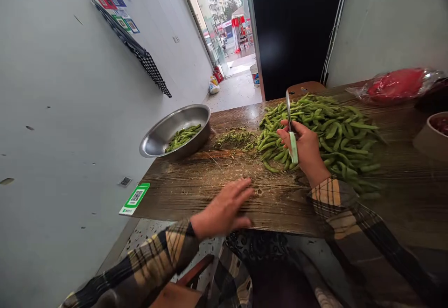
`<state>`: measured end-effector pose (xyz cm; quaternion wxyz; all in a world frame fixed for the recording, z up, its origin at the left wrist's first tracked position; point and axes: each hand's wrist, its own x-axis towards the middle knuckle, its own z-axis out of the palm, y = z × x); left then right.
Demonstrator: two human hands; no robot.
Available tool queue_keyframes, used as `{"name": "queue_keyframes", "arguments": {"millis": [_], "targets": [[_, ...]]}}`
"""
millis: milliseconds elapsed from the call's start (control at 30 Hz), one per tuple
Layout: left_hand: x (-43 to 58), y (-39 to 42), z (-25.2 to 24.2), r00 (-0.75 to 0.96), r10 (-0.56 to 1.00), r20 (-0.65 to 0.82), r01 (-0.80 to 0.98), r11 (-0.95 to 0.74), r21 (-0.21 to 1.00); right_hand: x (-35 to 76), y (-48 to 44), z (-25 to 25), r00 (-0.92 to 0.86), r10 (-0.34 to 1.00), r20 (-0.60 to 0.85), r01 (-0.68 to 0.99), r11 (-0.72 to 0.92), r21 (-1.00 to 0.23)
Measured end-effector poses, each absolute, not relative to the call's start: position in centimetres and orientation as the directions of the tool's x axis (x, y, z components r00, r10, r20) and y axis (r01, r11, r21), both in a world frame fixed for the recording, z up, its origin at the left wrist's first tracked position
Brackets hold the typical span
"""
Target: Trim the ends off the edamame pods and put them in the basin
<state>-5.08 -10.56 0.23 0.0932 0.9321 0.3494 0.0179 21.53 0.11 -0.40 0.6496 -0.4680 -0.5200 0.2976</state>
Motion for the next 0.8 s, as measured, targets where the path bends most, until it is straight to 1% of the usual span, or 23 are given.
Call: {"name": "queue_keyframes", "arguments": {"millis": [67, 133, 167, 267, 333, 367, 433, 467, 500, 533, 600, 700, 800], "targets": [[-2.9, -13.3, -0.1, 0.880, 0.455, -0.136, 0.474, -0.835, 0.280, 21.7, 0.2, -0.4, 0.302, 0.874, 0.380, 0.062, 0.380, -0.923], [-1.5, -14.3, -0.3, 0.920, 0.360, -0.152, 0.391, -0.857, 0.335, 21.7, 0.3, -0.5, 0.314, 0.872, 0.376, 0.059, 0.377, -0.924], [-1.1, -13.9, -0.5, 0.927, 0.347, -0.145, 0.376, -0.861, 0.342, 21.7, 0.4, -0.6, 0.317, 0.871, 0.375, 0.063, 0.376, -0.925], [-1.4, -10.1, -1.3, 0.909, 0.401, -0.116, 0.417, -0.859, 0.297, 21.7, 0.6, -0.7, 0.317, 0.869, 0.379, 0.072, 0.377, -0.924], [-2.3, -5.9, -1.8, 0.857, 0.512, -0.062, 0.512, -0.828, 0.231, 21.7, 0.6, -0.6, 0.316, 0.871, 0.377, 0.064, 0.377, -0.924], [-2.7, -3.7, -1.9, 0.800, 0.599, -0.011, 0.589, -0.784, 0.196, 21.7, 0.6, -0.6, 0.316, 0.872, 0.374, 0.055, 0.377, -0.925], [-3.3, 0.2, -1.7, 0.617, 0.778, 0.116, 0.766, -0.628, 0.137, 21.7, 0.6, -0.5, 0.317, 0.875, 0.367, 0.036, 0.375, -0.926], [-3.3, 1.7, -1.3, 0.536, 0.824, 0.184, 0.819, -0.560, 0.125, 21.7, 0.6, -0.4, 0.321, 0.875, 0.363, 0.025, 0.375, -0.927], [-2.9, 2.9, -0.9, 0.503, 0.829, 0.243, 0.832, -0.541, 0.124, 21.7, 0.6, -0.3, 0.330, 0.873, 0.359, 0.013, 0.376, -0.927], [-2.3, 3.7, -0.4, 0.511, 0.811, 0.285, 0.819, -0.560, 0.125, 21.7, 0.7, -0.3, 0.342, 0.870, 0.355, -0.001, 0.377, -0.926], [-0.2, 4.6, 0.4, 0.589, 0.743, 0.316, 0.752, -0.648, 0.120, 21.7, 0.8, -0.2, 0.378, 0.859, 0.346, -0.036, 0.387, -0.921], [3.7, 5.3, 0.4, 0.669, 0.689, 0.278, 0.684, -0.717, 0.132, 21.6, 1.0, -0.2, 0.446, 0.832, 0.329, -0.078, 0.403, -0.912], [6.9, 7.0, -0.6, 0.691, 0.682, 0.240, 0.660, -0.730, 0.177, 21.4, 1.3, 0.0, 0.468, 0.813, 0.347, -0.015, 0.400, -0.916]]}}
